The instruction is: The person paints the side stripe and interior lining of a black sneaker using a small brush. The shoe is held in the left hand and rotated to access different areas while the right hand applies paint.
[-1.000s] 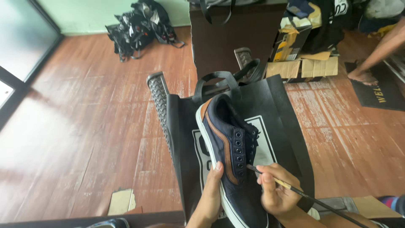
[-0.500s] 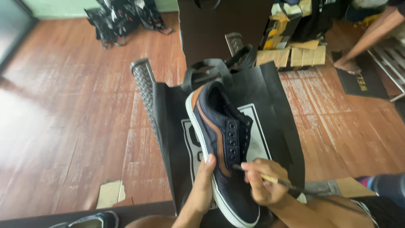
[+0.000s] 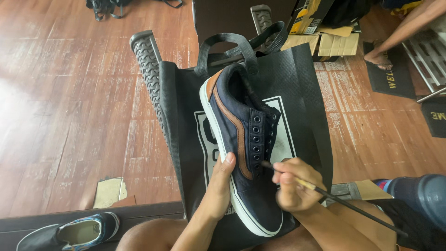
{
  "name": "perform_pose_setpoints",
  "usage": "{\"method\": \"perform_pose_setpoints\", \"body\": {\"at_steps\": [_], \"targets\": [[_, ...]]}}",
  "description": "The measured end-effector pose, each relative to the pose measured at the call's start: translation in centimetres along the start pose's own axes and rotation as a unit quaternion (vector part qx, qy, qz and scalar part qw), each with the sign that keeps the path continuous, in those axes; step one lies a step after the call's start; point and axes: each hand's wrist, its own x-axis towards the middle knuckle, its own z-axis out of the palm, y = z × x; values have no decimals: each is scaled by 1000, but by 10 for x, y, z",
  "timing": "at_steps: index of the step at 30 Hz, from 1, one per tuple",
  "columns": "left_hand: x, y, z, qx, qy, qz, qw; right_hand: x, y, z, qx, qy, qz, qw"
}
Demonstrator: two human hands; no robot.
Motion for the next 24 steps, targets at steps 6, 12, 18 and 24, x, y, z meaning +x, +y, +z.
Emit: {"method": "perform_pose_setpoints", "body": {"at_steps": [6,12,18,24], "targets": [[2,-3,-2,-25,4,2,1000,4,-8,6,-92,58,35,993],[1,-7,-6,1,25,-25,999,13,-14,8,-65,-11,24,998],[1,-5,-5,12,16,-12,1000,0,-1,1,-4,-11,-11,1000],[1,0,-1,-15,-7,13,1000,3,-3,3,-37,45,29,998]]}}
